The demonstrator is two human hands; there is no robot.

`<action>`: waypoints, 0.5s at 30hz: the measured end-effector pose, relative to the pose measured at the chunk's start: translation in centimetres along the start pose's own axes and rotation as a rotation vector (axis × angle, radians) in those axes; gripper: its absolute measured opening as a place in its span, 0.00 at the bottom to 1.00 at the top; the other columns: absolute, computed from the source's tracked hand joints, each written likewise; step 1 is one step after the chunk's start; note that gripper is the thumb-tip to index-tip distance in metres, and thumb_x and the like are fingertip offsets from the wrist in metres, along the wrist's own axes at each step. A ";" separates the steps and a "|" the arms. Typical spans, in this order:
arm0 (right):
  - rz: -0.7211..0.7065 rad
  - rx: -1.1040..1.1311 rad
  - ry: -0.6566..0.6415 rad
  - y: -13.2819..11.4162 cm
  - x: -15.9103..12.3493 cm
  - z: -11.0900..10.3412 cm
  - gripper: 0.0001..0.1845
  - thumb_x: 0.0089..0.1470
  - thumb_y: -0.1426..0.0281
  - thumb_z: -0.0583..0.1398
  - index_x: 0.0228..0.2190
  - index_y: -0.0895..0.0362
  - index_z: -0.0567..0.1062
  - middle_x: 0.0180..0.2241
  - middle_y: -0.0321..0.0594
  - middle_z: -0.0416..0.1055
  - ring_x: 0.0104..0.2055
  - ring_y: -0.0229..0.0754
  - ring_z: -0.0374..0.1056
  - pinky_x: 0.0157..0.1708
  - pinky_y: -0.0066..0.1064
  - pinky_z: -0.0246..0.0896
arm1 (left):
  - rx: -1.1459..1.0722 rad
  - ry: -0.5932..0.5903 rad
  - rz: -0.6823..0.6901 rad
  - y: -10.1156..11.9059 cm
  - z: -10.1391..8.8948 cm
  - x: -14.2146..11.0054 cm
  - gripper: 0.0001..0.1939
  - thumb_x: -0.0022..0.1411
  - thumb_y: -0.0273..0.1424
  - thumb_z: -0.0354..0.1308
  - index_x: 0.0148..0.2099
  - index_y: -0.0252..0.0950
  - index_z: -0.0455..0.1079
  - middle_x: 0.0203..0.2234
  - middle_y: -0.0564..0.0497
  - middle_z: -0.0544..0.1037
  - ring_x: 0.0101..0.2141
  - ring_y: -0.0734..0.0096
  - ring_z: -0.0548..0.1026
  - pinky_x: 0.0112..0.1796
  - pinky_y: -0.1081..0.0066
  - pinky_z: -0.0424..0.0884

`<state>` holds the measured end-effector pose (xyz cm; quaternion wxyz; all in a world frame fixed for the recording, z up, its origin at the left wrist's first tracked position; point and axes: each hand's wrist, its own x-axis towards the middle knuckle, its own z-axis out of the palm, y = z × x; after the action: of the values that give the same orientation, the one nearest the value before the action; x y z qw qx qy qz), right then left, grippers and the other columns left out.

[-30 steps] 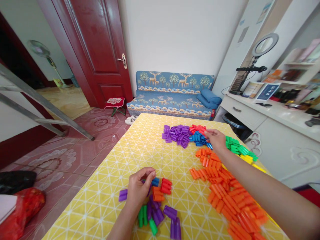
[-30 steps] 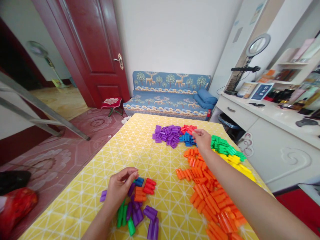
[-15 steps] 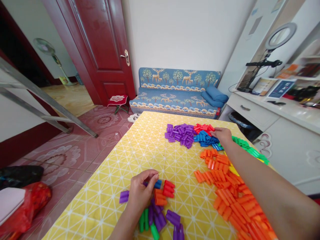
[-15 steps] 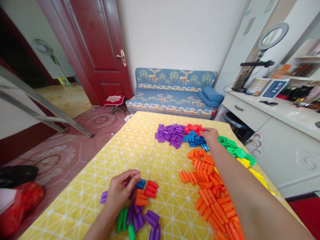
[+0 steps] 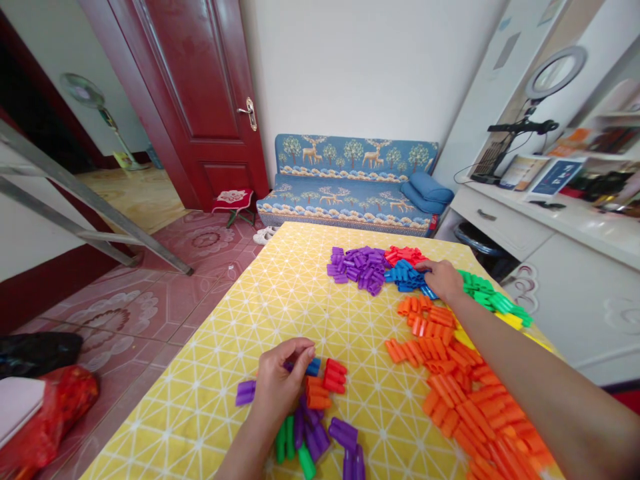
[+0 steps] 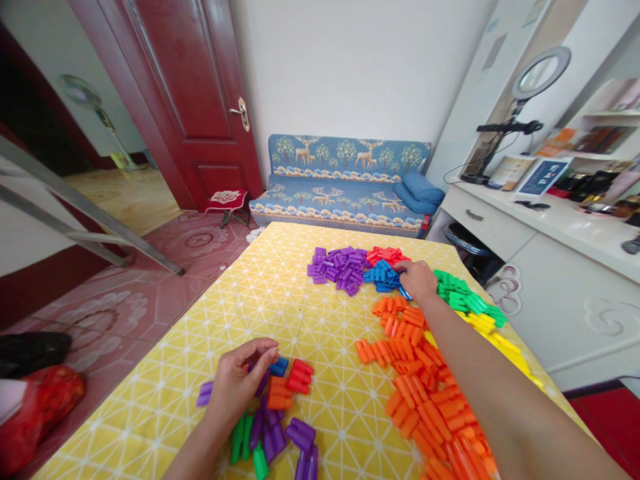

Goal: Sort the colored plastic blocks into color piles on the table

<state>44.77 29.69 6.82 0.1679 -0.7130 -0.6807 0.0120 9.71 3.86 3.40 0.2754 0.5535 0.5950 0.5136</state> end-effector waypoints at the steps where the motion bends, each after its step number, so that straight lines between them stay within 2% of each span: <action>1: -0.013 -0.019 -0.011 -0.1 0.2 0.1 0.25 0.47 0.77 0.54 0.45 0.47 0.79 0.44 0.41 0.75 0.50 0.49 0.67 0.43 0.34 0.62 | 0.001 0.000 -0.001 0.0 0.0 0.0 0.09 0.59 0.36 0.59 0.36 0.36 0.76 0.27 0.51 0.80 0.28 0.69 0.77 0.30 0.74 0.73; 7: -0.048 -0.089 -0.059 -0.6 1.1 0.6 0.30 0.48 0.76 0.54 0.52 0.48 0.73 0.45 0.46 0.72 0.53 0.50 0.65 0.47 0.35 0.61 | 0.017 -0.009 -0.015 -0.1 0.0 0.0 0.10 0.59 0.37 0.59 0.36 0.36 0.76 0.28 0.51 0.80 0.28 0.69 0.77 0.29 0.73 0.73; 11: -0.055 -0.072 -0.054 -1.1 0.9 0.6 0.29 0.46 0.78 0.56 0.50 0.48 0.75 0.42 0.47 0.74 0.52 0.53 0.65 0.48 0.39 0.61 | 0.019 -0.006 -0.017 -0.1 0.0 0.0 0.10 0.59 0.37 0.59 0.36 0.36 0.76 0.28 0.50 0.80 0.28 0.68 0.77 0.30 0.73 0.73; 15: -0.052 0.018 0.018 -1.2 0.4 0.0 0.29 0.44 0.81 0.56 0.48 0.52 0.77 0.42 0.47 0.75 0.52 0.53 0.66 0.49 0.40 0.61 | 0.001 -0.013 -0.028 -0.4 0.0 0.0 0.11 0.59 0.38 0.59 0.37 0.36 0.76 0.28 0.50 0.80 0.29 0.67 0.78 0.31 0.72 0.74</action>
<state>43.62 30.10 7.23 0.1809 -0.6935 -0.6973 0.0072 9.58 3.93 3.02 0.2862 0.5486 0.6012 0.5057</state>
